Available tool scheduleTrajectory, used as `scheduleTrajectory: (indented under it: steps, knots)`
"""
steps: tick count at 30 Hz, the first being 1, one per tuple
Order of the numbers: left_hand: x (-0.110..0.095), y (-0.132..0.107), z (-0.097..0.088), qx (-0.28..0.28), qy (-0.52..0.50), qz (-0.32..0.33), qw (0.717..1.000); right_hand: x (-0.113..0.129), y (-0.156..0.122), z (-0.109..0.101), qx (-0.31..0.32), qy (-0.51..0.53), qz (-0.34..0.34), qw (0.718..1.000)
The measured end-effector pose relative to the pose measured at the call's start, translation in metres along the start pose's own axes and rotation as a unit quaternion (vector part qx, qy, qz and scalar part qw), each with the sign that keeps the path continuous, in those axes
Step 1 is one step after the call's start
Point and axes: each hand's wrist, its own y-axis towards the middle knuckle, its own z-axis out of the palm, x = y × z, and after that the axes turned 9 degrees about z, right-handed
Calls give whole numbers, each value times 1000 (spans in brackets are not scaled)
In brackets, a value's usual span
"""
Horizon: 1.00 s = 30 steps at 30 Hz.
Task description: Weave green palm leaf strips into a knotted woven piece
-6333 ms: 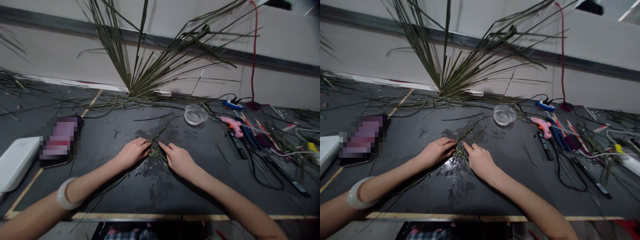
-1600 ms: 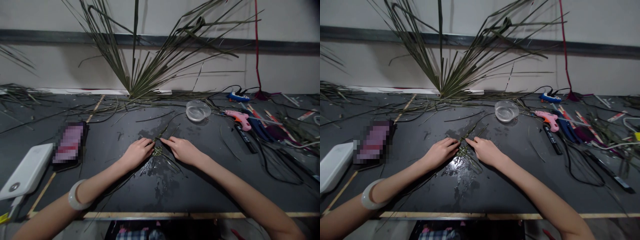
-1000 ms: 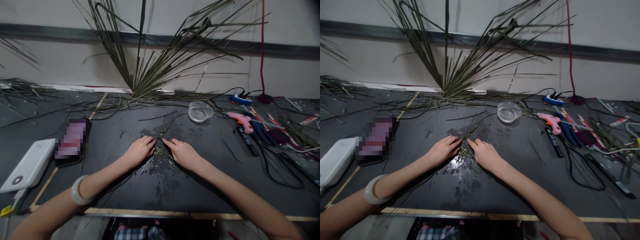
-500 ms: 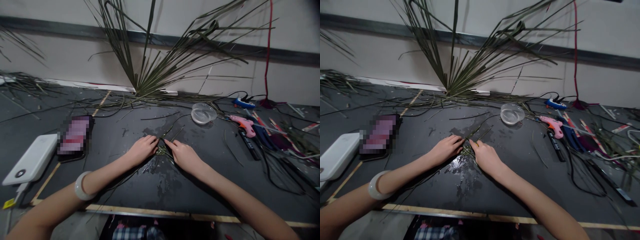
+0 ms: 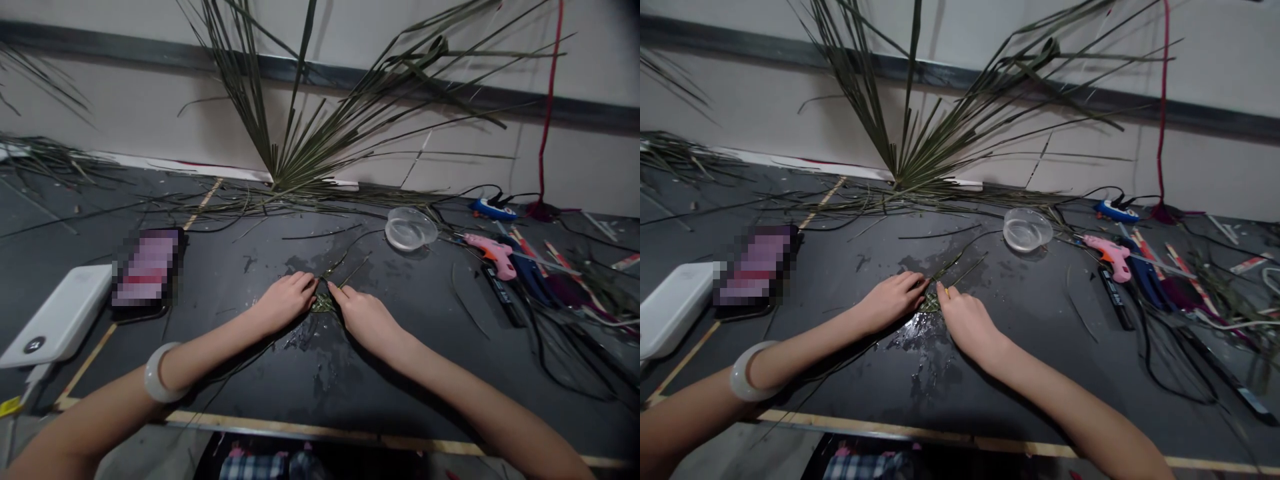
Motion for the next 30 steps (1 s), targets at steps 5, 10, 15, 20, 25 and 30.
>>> scheduleTrajectory:
  steps: [5,10,15,20,25,30]
  knots:
    - [-2,1,-3,9,19,10,1000,0,-1,-4,9,-4,-7,1000]
    - [-4,2,-5,22,35,10,999,1,-2,1,9,-6,-10,1000]
    - [-7,3,-11,54,39,7,998,3,-3,4,8,-14,-6,1000]
    - [-9,5,-14,73,26,2,997,4,-7,4,12,-29,-1,1000]
    - [-9,4,-14,75,33,4,997,3,-10,6,19,-22,7,1000]
    - [-7,4,-11,65,40,16,997,1,-11,8,17,-18,11,1000]
